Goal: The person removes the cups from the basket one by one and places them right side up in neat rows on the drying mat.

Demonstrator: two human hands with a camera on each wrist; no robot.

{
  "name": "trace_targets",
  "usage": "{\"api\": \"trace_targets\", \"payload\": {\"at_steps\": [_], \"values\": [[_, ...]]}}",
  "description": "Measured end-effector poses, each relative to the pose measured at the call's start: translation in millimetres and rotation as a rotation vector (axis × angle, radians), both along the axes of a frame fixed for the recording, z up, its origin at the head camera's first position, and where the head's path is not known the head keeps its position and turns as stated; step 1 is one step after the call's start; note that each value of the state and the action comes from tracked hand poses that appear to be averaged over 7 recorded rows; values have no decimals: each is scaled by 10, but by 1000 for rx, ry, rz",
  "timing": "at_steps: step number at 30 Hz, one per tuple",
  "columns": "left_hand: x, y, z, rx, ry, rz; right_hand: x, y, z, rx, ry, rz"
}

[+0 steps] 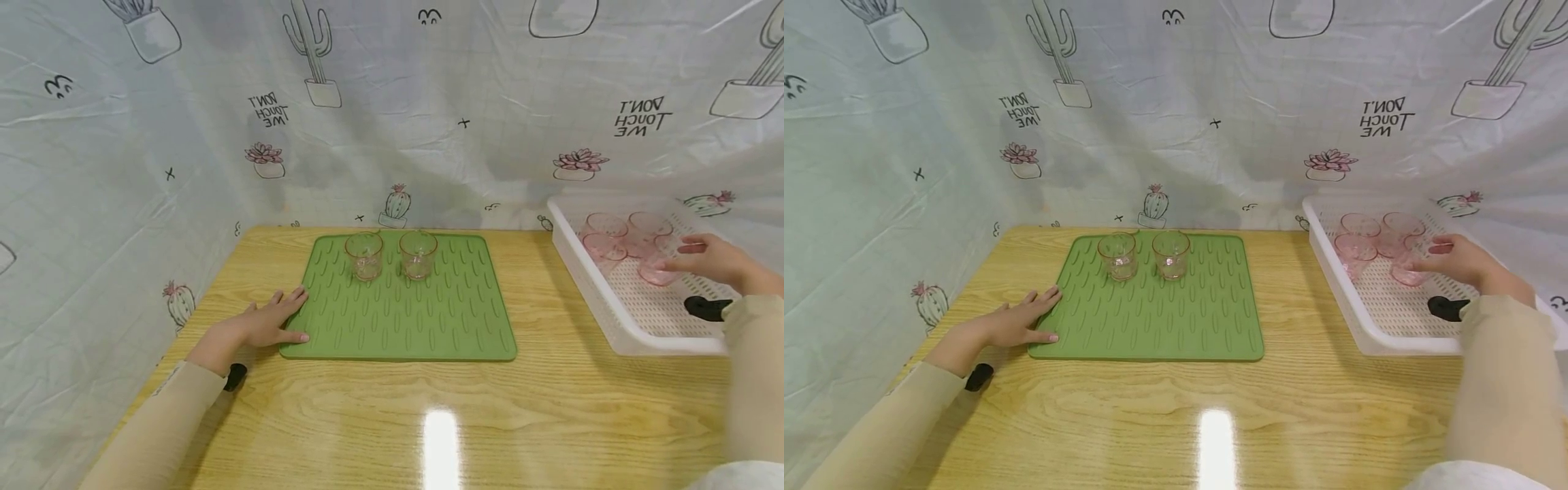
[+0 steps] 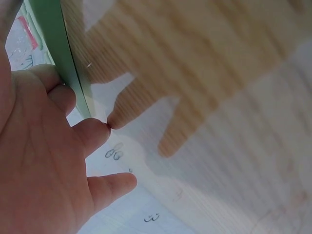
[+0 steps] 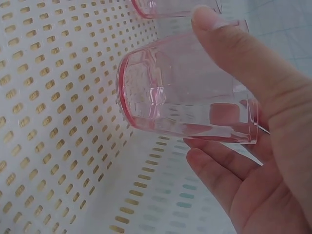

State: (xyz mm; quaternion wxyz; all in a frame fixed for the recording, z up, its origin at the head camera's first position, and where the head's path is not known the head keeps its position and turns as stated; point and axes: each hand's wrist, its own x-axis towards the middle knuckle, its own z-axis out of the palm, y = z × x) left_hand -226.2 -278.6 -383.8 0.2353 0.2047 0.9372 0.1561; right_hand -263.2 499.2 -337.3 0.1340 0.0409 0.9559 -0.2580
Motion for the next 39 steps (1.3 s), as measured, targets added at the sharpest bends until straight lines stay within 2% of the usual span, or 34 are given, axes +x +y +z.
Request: {"api": "trace_targets", "payload": {"at_steps": [5, 8, 16, 20, 27, 39], "values": [[8, 3, -4, -4, 6, -1, -85, 163, -156, -10, 44, -9], [13, 2, -8, -8, 8, -3, -96, 193, -194, -4, 84, -10], [17, -4, -11, -5, 5, 0, 134, -100, 93, -31, 116, 32], [19, -1, 7, 5, 1, 5, 211, -183, 173, -53, 116, 53], [17, 2, 5, -5, 7, -3, 219, -223, 202, -61, 148, 84], [11, 5, 25, 4, -3, 2, 211, -394, 288, -84, 270, 88]]}}
